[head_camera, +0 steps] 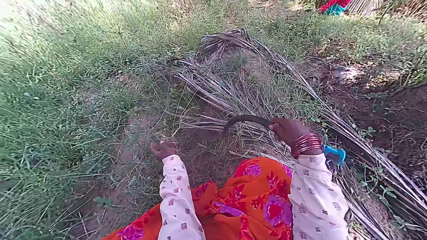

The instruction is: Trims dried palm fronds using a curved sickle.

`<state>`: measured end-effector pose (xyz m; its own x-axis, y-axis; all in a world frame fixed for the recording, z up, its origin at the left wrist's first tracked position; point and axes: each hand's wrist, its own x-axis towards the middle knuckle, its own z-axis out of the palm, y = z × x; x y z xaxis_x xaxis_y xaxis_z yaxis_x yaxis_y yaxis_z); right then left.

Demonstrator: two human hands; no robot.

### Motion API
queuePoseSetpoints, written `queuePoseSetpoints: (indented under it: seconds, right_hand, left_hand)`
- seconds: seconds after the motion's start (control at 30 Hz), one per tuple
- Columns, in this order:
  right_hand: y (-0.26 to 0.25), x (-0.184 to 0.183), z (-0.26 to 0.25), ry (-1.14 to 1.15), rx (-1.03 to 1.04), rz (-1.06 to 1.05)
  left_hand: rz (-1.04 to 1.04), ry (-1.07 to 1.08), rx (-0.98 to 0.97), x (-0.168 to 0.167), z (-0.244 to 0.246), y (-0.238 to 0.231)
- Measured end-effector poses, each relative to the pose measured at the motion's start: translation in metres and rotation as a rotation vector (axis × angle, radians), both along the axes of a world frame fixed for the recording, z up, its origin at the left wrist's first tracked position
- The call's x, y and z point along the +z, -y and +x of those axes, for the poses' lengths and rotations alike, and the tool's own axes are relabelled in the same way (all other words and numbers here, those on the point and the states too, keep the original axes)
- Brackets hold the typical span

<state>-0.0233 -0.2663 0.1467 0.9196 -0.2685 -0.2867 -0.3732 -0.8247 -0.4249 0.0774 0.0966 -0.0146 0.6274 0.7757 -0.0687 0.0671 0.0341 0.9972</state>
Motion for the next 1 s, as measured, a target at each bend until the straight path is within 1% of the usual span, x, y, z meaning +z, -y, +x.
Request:
queuePoseSetpoints:
  seconds: [0.03,0.1,0.13,0.23,0.3,0.37,0.47,0.53,0.6,0.67,0.77,0.83,1.0]
  right_hand:
    - [-0.006,0.005,-0.001,0.024,0.017,0.018]
    - [-0.016,0.017,-0.002,0.067,0.017,0.041]
    - [-0.021,0.022,-0.002,0.079,0.006,0.045]
    - [-0.035,0.022,0.003,0.081,0.001,0.023]
    - [-0.045,0.01,0.015,0.009,0.02,0.01]
    - [-0.06,-0.007,0.028,-0.079,0.008,-0.013]
    - [-0.078,-0.034,0.042,-0.153,-0.027,-0.049]
    - [-0.079,-0.053,0.05,-0.169,-0.052,-0.026]
    - [-0.077,-0.07,0.058,-0.157,-0.083,-0.005]
    - [-0.078,-0.08,0.067,-0.162,-0.091,-0.008]
    - [-0.084,-0.093,0.08,-0.208,-0.056,-0.029]
    - [-0.086,-0.106,0.086,-0.237,-0.013,-0.014]
    - [-0.094,-0.119,0.092,-0.328,0.018,-0.013]
  left_hand:
    - [-0.024,-0.055,0.016,0.007,-0.001,-0.01]
    - [-0.023,-0.225,-0.031,0.016,-0.003,-0.018]
    - [0.019,-0.303,-0.09,0.017,-0.003,-0.016]
    - [0.139,-0.402,-0.359,0.015,-0.007,0.006]
    - [0.225,-0.468,-0.528,0.007,-0.008,0.023]
    - [0.334,-0.525,-0.644,-0.009,-0.008,0.035]
    - [0.491,-0.619,-0.808,-0.032,-0.008,0.051]
    - [0.545,-0.652,-0.949,-0.052,-0.008,0.062]
    - [0.535,-0.699,-1.037,-0.07,-0.012,0.074]
    - [0.532,-0.721,-1.037,-0.08,-0.016,0.082]
    - [0.434,-0.696,-0.96,-0.1,-0.011,0.087]
    - [0.403,-0.723,-0.931,-0.105,-0.004,0.085]
    - [0.407,-0.792,-0.942,-0.092,0.011,0.083]
